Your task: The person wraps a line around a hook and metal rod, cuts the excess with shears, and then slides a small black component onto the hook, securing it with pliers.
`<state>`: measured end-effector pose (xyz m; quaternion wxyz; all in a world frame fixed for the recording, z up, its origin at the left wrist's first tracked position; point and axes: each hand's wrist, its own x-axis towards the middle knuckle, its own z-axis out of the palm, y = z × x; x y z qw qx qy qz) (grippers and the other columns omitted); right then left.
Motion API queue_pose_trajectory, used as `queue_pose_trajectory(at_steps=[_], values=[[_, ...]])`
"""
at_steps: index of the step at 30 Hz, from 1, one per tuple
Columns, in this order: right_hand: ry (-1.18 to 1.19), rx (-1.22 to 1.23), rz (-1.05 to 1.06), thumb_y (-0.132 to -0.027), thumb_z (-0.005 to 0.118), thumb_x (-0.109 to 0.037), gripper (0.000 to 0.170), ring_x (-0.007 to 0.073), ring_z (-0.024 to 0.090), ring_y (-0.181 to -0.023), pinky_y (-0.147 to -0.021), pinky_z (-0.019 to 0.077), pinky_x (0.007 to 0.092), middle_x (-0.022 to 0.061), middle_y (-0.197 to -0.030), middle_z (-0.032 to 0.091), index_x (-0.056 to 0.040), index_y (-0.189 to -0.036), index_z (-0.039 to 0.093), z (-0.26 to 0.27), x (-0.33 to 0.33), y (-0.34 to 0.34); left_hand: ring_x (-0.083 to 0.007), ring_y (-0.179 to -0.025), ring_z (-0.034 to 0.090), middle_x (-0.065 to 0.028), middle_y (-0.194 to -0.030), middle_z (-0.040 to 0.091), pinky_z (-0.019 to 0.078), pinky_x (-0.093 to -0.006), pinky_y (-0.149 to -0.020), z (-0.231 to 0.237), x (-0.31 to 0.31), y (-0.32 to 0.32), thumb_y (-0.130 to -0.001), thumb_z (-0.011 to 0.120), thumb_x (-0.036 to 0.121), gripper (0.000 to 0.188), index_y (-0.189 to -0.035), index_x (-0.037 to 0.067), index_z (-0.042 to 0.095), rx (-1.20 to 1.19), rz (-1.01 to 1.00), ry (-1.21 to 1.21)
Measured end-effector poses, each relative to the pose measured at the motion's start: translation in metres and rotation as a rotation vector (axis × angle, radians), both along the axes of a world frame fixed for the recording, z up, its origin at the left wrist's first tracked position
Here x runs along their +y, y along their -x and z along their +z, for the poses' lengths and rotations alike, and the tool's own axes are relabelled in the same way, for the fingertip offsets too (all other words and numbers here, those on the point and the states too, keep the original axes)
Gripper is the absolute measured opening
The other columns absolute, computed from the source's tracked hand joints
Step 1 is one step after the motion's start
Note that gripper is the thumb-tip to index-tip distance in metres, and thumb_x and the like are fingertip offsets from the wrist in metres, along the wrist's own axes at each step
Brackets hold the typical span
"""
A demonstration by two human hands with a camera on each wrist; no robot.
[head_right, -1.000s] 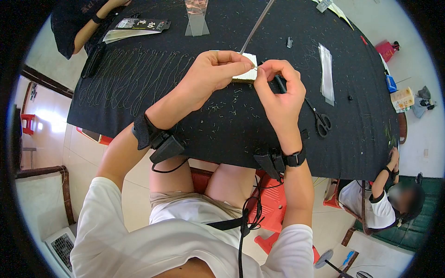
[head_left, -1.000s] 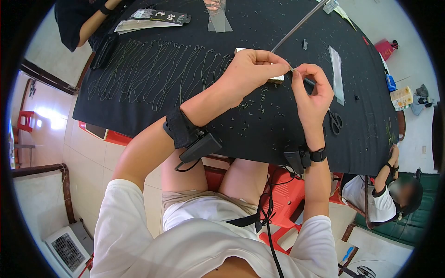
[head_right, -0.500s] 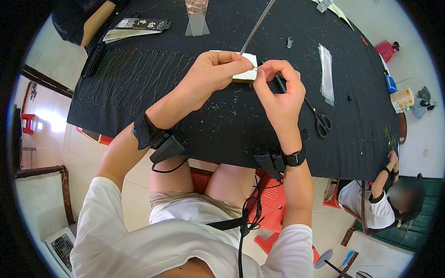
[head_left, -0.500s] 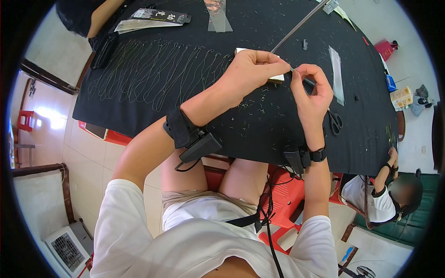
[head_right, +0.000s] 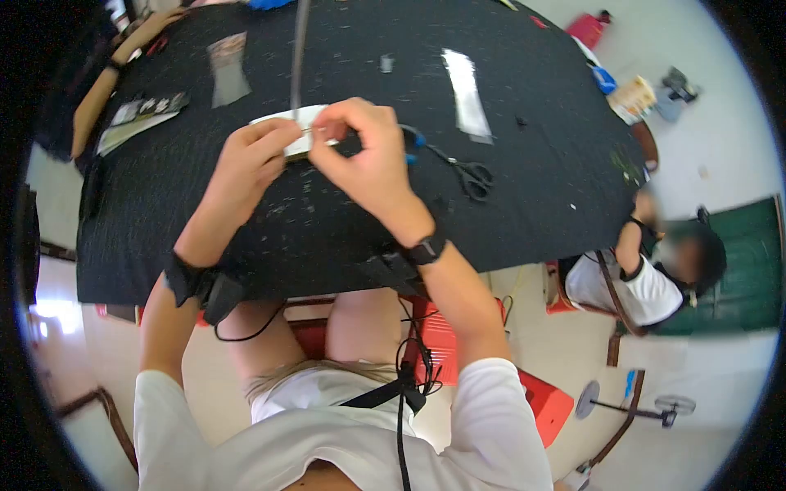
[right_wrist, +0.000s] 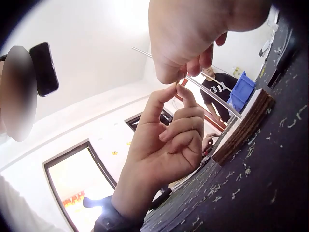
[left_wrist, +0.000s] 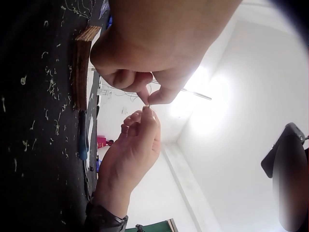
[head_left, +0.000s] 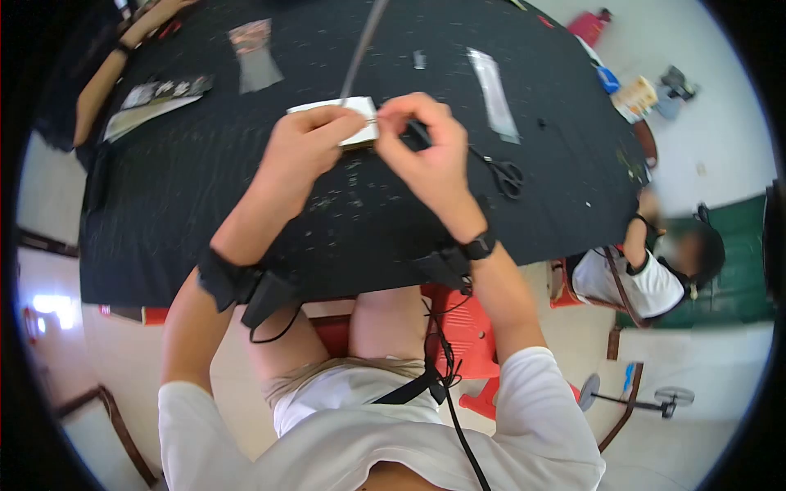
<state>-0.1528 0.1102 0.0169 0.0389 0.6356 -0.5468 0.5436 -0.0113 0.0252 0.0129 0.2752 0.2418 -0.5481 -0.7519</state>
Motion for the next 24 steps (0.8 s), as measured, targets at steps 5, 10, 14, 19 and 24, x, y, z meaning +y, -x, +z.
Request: queue_pose_trajectory(at_steps=[5, 10, 14, 19, 24], values=[[-0.019, -0.026, 0.013, -0.070, 0.065, -0.007, 0.010, 0.0115, 0.053, -0.063, -0.069, 0.0344, 0.0267, -0.0025, -0.067, 0.056, -0.0098, -0.078, 0.060, -0.0017, 0.0003, 0.0006, 0.0019, -0.047, 0.030, 0.0079, -0.060, 0.045, 0.0178, -0.0169, -0.041, 0.0005, -0.0005, 0.0002, -0.082, 0.061, 0.019, 0.021, -0.091, 0.000, 0.063, 0.020, -0.011, -0.010], [-0.045, -0.081, 0.044, -0.072, 0.064, -0.008, 0.008, 0.0098, 0.052, -0.063, -0.071, 0.0321, 0.0264, -0.0033, -0.068, 0.055, -0.0100, -0.076, 0.057, -0.0015, 0.0016, 0.0002, 0.0022, -0.045, 0.028, 0.0084, -0.058, 0.043, 0.0165, -0.0167, -0.040, 0.0006, 0.0012, 0.0010, -0.084, 0.060, 0.018, 0.020, -0.091, 0.000, 0.063, 0.033, -0.009, -0.038], [-0.061, -0.119, 0.073, -0.073, 0.063, -0.009, 0.007, 0.0097, 0.052, -0.063, -0.071, 0.0322, 0.0264, -0.0029, -0.068, 0.055, -0.0097, -0.077, 0.057, -0.0028, 0.0010, 0.0023, 0.0022, -0.043, 0.026, 0.0089, -0.056, 0.041, 0.0158, -0.0170, -0.040, 0.0002, -0.0011, -0.0002, -0.084, 0.060, 0.017, 0.021, -0.092, -0.001, 0.062, 0.035, -0.022, -0.030], [-0.047, -0.116, 0.086, -0.075, 0.063, -0.010, 0.006, 0.0096, 0.053, -0.064, -0.073, 0.0322, 0.0265, -0.0027, -0.068, 0.055, -0.0086, -0.077, 0.057, -0.0027, -0.0004, 0.0021, 0.0022, -0.042, 0.026, 0.0091, -0.055, 0.041, 0.0155, -0.0172, -0.040, 0.0017, -0.0011, -0.0005, -0.084, 0.060, 0.018, 0.022, -0.093, -0.002, 0.062, 0.030, -0.024, -0.027], [-0.063, -0.128, 0.082, -0.076, 0.063, -0.009, 0.006, 0.0114, 0.054, -0.064, -0.068, 0.0375, 0.0262, -0.0003, -0.070, 0.057, -0.0070, -0.080, 0.058, -0.0054, -0.0013, 0.0040, 0.0027, -0.044, 0.029, 0.0098, -0.057, 0.041, 0.0170, -0.0163, -0.040, 0.0024, -0.0031, 0.0007, -0.085, 0.059, 0.018, 0.024, -0.099, -0.002, 0.060, -0.055, -0.009, 0.016]])
